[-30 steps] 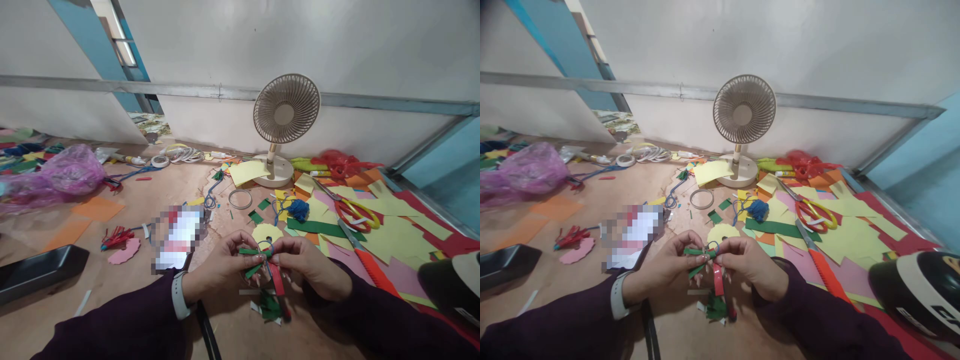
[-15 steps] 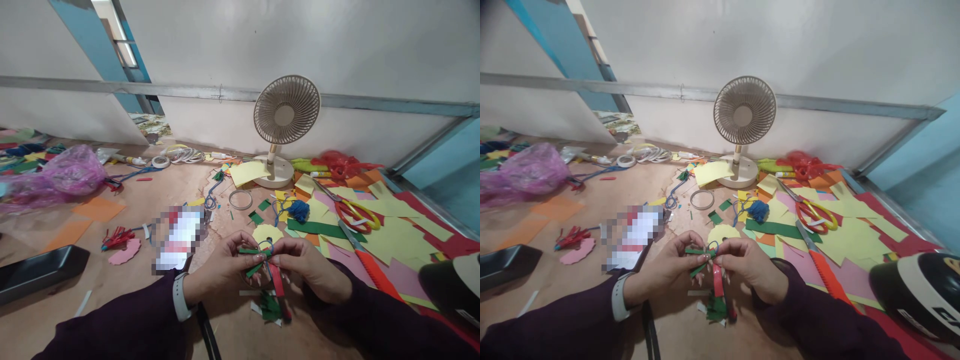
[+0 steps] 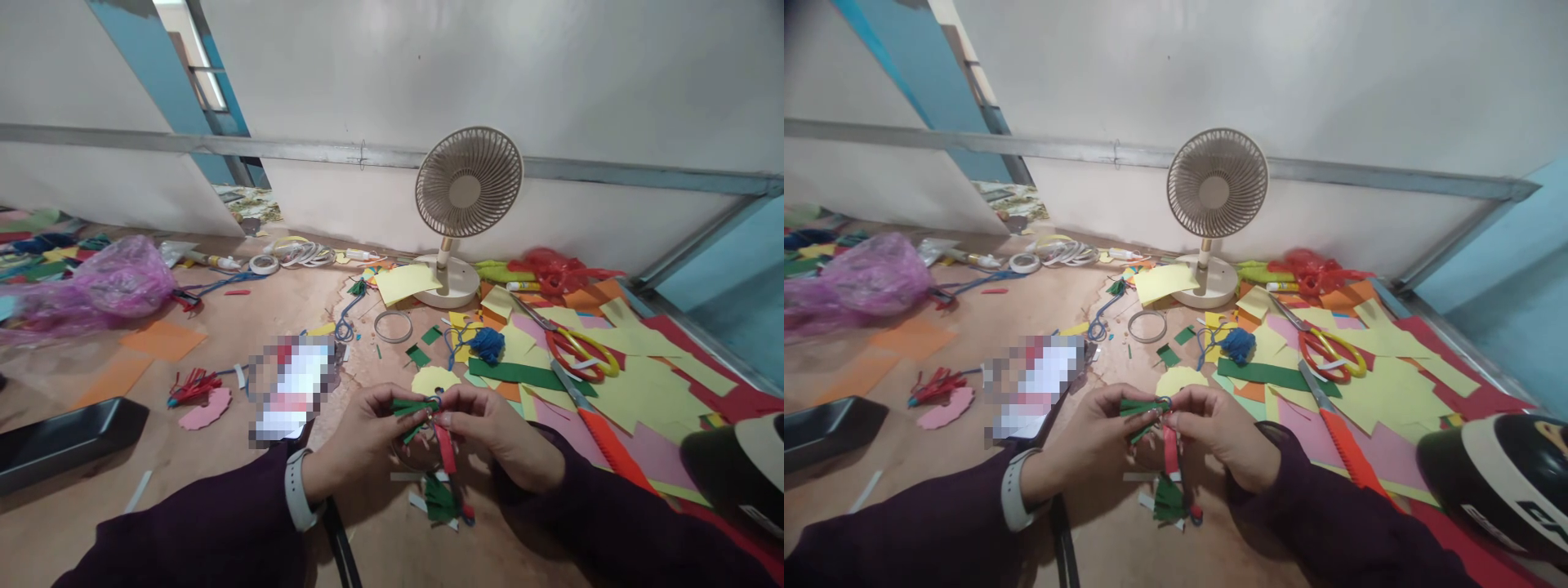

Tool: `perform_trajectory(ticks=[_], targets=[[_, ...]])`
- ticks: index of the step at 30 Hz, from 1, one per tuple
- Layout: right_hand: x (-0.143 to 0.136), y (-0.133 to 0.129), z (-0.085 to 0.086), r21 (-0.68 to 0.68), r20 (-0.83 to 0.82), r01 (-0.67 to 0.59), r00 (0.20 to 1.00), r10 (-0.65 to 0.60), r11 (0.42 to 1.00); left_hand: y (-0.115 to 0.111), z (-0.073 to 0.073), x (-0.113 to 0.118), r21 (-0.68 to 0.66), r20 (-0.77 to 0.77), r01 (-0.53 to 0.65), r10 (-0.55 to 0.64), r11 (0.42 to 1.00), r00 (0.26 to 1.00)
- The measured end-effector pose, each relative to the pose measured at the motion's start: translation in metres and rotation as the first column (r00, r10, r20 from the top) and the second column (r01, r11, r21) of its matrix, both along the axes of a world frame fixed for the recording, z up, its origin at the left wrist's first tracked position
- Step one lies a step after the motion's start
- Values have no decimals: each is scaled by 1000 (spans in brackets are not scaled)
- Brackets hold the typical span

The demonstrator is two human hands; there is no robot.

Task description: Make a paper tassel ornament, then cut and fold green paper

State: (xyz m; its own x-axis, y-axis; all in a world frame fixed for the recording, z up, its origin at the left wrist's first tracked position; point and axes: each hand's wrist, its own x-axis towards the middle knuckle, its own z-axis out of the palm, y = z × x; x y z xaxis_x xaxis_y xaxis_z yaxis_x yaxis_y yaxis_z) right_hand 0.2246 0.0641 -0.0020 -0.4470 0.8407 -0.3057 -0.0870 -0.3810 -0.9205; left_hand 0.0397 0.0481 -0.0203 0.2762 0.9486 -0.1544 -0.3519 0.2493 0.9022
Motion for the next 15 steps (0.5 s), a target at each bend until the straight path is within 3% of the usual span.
perform_trajectory(ticks=[6,15], targets=[[-2,-1,-1,5,-55,-7,998,7,1000,0,4,1,-46,35,-19,21,999,999],[0,0,-10,11,-56,7,998,-6,1000,2,-5,1,-78,90,56,-49,995,995]])
